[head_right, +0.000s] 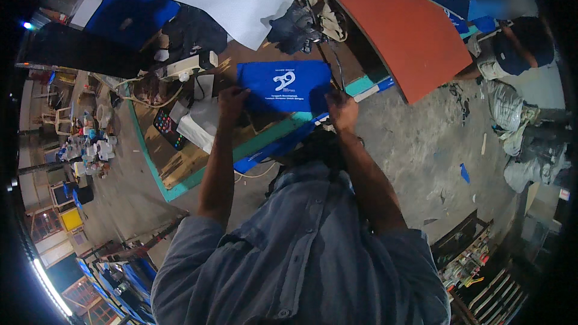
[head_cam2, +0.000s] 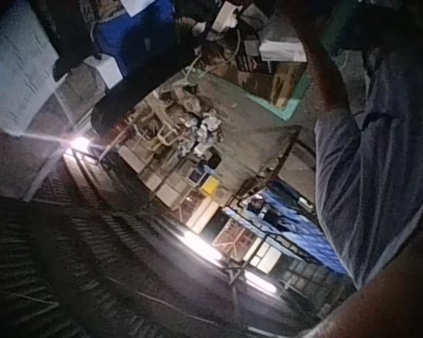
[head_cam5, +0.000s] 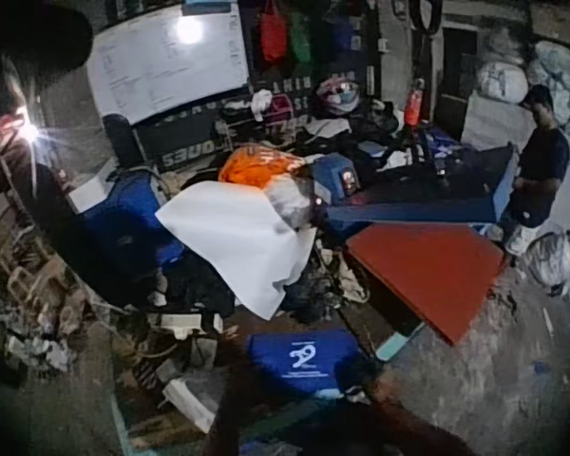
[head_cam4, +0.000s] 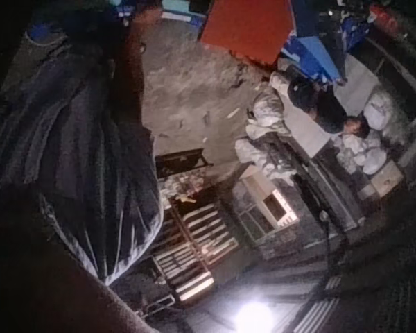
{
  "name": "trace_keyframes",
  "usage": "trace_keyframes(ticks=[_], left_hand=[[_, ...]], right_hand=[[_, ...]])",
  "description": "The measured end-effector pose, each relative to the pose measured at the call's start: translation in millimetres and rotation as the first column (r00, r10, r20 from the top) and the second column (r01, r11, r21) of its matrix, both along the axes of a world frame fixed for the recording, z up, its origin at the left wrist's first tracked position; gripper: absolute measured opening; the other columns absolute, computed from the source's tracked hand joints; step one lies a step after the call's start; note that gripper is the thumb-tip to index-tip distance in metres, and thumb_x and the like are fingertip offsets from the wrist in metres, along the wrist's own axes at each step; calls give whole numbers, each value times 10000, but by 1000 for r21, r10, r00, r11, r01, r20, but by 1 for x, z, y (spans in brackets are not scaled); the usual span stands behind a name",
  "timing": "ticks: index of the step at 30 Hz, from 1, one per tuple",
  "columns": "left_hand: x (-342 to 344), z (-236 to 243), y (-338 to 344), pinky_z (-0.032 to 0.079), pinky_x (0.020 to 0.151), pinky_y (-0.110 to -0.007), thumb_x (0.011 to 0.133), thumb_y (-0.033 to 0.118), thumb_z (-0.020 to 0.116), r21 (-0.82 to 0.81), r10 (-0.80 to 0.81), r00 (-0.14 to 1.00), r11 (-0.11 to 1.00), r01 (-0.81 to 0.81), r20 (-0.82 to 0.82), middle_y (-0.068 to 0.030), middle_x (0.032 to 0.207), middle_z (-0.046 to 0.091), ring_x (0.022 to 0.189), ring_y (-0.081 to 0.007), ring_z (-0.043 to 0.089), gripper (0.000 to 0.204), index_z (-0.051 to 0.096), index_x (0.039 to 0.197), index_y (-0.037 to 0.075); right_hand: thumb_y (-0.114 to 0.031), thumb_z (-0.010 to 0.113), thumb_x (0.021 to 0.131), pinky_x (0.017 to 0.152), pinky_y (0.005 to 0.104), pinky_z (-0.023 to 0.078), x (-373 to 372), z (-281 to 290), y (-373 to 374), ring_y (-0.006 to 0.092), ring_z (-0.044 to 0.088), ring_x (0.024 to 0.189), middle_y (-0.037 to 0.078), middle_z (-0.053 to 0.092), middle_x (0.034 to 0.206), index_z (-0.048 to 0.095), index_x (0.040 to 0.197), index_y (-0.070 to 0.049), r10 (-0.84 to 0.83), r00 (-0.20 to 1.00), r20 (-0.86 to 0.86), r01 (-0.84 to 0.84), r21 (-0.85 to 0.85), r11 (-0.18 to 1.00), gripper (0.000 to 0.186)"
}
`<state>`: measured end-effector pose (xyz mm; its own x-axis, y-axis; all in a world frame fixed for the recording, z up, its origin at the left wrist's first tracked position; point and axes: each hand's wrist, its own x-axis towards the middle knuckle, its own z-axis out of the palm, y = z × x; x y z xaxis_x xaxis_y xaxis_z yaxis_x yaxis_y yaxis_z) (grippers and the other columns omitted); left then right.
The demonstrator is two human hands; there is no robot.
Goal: The person places a white sheet onto a heat press, closes the press, and then removes the sheet. They then place a blue printed sheet onto a red board, align it, and press it again. The person repeats this process with additional blue sheets, stacking them on the board.
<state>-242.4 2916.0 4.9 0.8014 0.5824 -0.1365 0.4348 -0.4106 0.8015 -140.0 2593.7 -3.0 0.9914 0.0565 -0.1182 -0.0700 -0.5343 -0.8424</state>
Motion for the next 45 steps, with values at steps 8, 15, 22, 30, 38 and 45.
trace_keyframes(ticks=[8,15,22,30,38,45], left_hand=[[0,7,-9,502,921,-476,834,281,799,207,78,995,976,-66,-54,-191,1109,706,1033,-359,664,422,695,1128,-4],[1,5,-22,427,1072,-519,884,289,748,422,72,997,903,-82,40,-241,1343,559,1275,-442,518,653,474,1397,-7],[18,15,-13,391,1113,-518,847,325,789,199,-24,1000,980,24,-2,-276,1420,496,1320,-453,476,772,427,1443,-4],[-18,26,-49,167,1181,-684,731,728,739,604,-322,936,720,341,-143,-264,1607,303,1520,-450,232,1180,271,1605,88],[-19,0,-30,220,1162,-667,824,784,591,740,-246,950,600,306,-193,-219,1644,268,1519,-465,222,1001,385,1576,156],[-15,-9,-22,276,1137,-656,902,689,595,770,-233,950,560,304,-205,-204,1612,328,1467,-458,315,872,403,1562,153]], right_hand=[[-295,788,858,857,420,562,-1,21,6,349,732,966,180,756,1018,719,1107,-11,116,988,105,-107,-91,990,384],[-146,798,877,978,413,516,-5,15,29,301,651,1154,211,646,1272,543,1327,15,9,999,52,-25,333,943,542],[-158,764,903,994,396,504,18,5,25,284,613,1184,172,644,1258,546,1307,-18,88,995,-35,-71,340,938,480],[-185,702,894,998,509,504,69,13,53,422,570,1228,192,604,1335,529,1335,-80,507,819,271,-413,-336,847,485],[-305,721,861,1098,521,421,73,-17,54,425,435,1357,201,515,1435,483,1435,-108,488,842,230,-517,88,852,652],[-248,642,893,1031,487,469,41,21,38,364,472,1332,163,551,1390,577,1377,-108,650,715,257,-558,-350,753,508]])
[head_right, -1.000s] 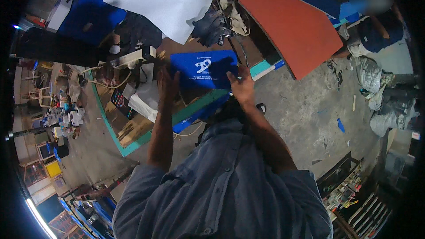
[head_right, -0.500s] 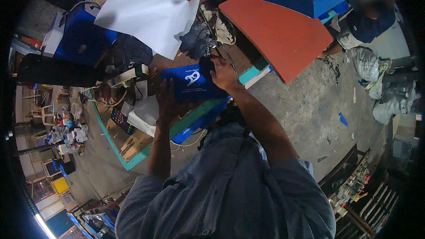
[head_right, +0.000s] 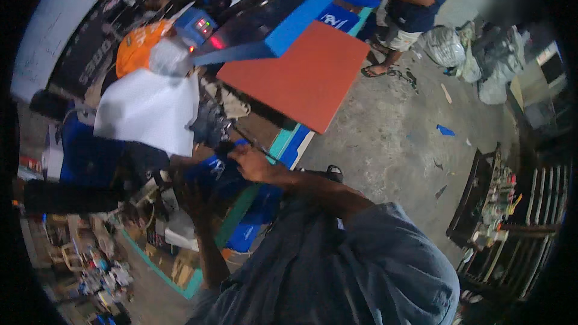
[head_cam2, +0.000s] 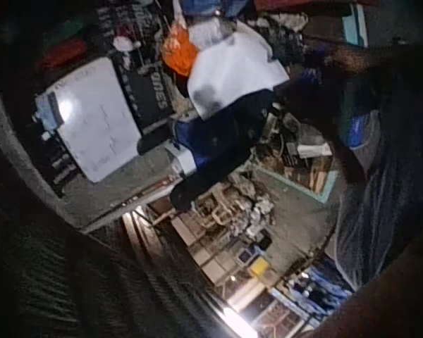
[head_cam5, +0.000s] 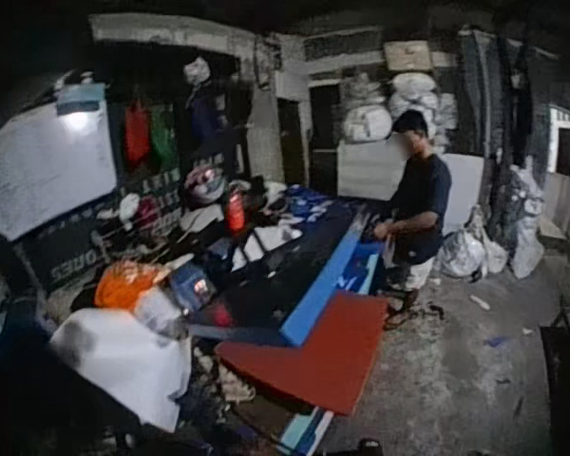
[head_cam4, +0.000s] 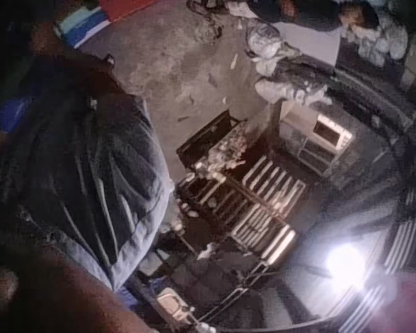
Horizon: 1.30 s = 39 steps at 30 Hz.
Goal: The person places a white sheet onto a heat press, closes the press, and then removes the sheet. They then place a blue printed sheet onto a red board, align it, and press it again. The person repeats this process with additional blue sheets, stacking them on the board.
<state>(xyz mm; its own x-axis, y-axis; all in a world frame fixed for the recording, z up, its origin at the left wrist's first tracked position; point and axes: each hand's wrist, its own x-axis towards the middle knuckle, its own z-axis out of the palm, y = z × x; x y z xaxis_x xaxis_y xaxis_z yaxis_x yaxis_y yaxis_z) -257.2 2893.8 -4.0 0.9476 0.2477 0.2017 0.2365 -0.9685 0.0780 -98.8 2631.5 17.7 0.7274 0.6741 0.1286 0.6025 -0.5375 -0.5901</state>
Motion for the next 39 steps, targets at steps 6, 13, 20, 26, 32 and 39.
trace_keyframes(ticks=[6,13,20,26,32,39], left_hand=[[13,16,-30,392,1106,-542,917,341,748,-418,140,898,907,52,417,-228,1454,515,1352,-420,475,599,558,1405,51],[77,86,-212,548,909,-425,966,185,685,-595,366,814,803,-32,451,-163,1056,723,943,-292,692,235,715,1072,-23],[141,149,-426,470,600,-320,971,212,631,-636,470,727,769,-59,500,-52,694,666,654,-143,611,241,705,895,-4],[192,184,-522,484,609,-331,873,123,647,-642,385,762,765,52,520,-58,650,650,603,-176,619,147,716,883,-6],[235,197,-569,527,691,-353,835,41,690,-754,461,835,651,-87,302,-82,708,681,651,-201,656,127,744,933,-19],[292,219,-584,520,739,-353,807,3,740,-628,270,869,776,58,414,-108,851,730,732,-192,672,120,740,925,27]], right_hand=[[-14,660,933,957,389,521,-23,160,-178,264,654,1120,131,698,1214,672,1252,-27,478,647,-593,-168,501,849,320],[-93,652,919,822,339,532,251,166,-434,198,695,943,123,736,1005,692,1099,9,-407,853,-326,513,662,546,211],[-377,729,871,1002,498,494,520,3,-496,365,594,1206,113,674,1236,654,1304,-172,-697,699,157,700,50,713,484],[-401,705,868,1104,593,386,609,-9,-490,371,442,1382,74,579,1413,559,1425,-247,-421,861,285,504,-376,777,596],[-296,723,848,1087,553,388,609,-18,-484,379,455,1352,78,542,1455,625,1344,-149,-311,876,367,435,-326,839,526],[-96,747,757,1035,483,430,615,-29,-481,366,501,1229,104,602,1177,642,1134,-115,-373,916,146,383,-47,923,393]])
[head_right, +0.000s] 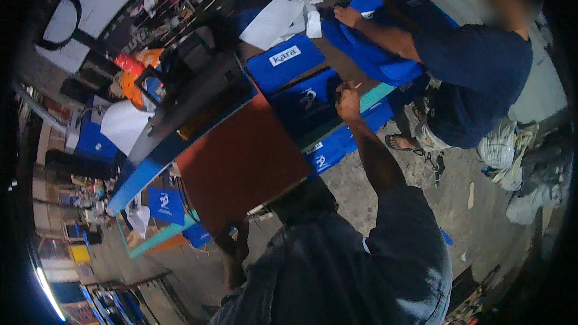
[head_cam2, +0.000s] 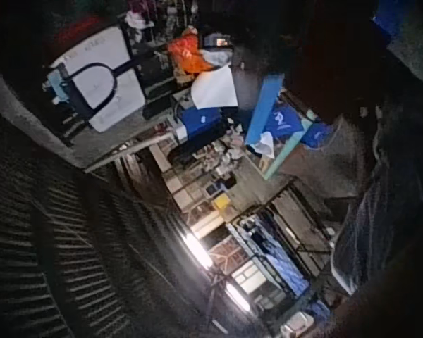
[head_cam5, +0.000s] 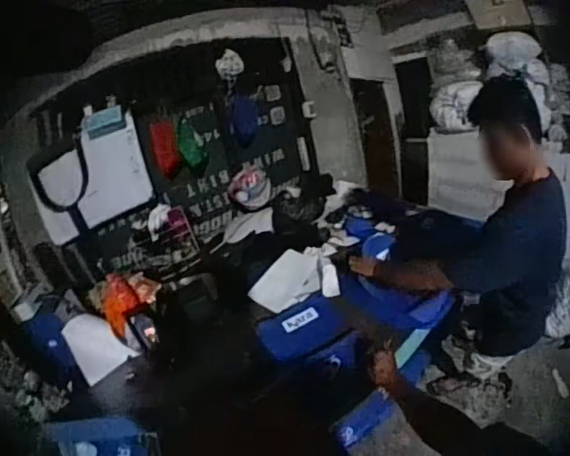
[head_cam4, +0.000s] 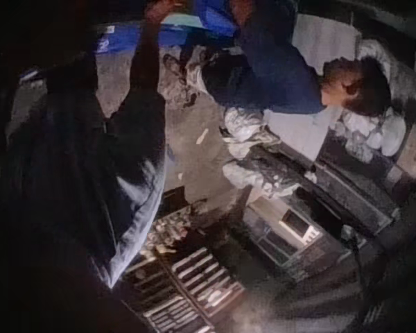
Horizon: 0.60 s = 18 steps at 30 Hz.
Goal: The person places a white sheet onto a heat press, closes the press, and then removes the sheet. They then place a blue printed sheet onto a red board, align it, and press it again. The person repeats this process with additional blue sheets, stacking them on the board.
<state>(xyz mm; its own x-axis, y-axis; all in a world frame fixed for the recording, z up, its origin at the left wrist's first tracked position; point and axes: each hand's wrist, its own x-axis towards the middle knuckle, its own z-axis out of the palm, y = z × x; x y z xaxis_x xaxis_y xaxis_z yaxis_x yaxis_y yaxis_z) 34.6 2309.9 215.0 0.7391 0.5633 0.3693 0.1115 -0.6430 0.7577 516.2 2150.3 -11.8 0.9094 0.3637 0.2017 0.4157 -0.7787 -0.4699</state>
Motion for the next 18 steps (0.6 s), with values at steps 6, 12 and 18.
trace_keyframes(ticks=[6,12,18], left_hand=[[16,-4,-13,501,811,-351,864,76,740,-96,-70,994,993,62,-83,-95,932,722,883,-209,668,177,724,1033,25],[95,-49,-40,491,967,-375,1000,518,572,-997,-478,878,59,51,17,-135,1310,626,1083,-238,633,631,531,1397,30],[162,-61,-56,412,1107,-417,935,752,494,-701,-161,810,-612,366,563,-126,1440,550,1354,-266,492,843,438,1514,141]], right_hand=[[142,621,737,937,387,531,-15,41,-5,289,536,1179,122,493,1303,594,1201,-64,-138,961,239,-43,625,779,509],[76,718,877,1023,402,515,-101,175,5,301,551,1301,178,389,1532,565,1287,-15,29,971,238,-224,860,458,447],[150,722,832,1073,429,475,-223,249,25,353,542,1329,200,422,1534,555,1291,12,310,951,-14,15,1000,-2,507]])
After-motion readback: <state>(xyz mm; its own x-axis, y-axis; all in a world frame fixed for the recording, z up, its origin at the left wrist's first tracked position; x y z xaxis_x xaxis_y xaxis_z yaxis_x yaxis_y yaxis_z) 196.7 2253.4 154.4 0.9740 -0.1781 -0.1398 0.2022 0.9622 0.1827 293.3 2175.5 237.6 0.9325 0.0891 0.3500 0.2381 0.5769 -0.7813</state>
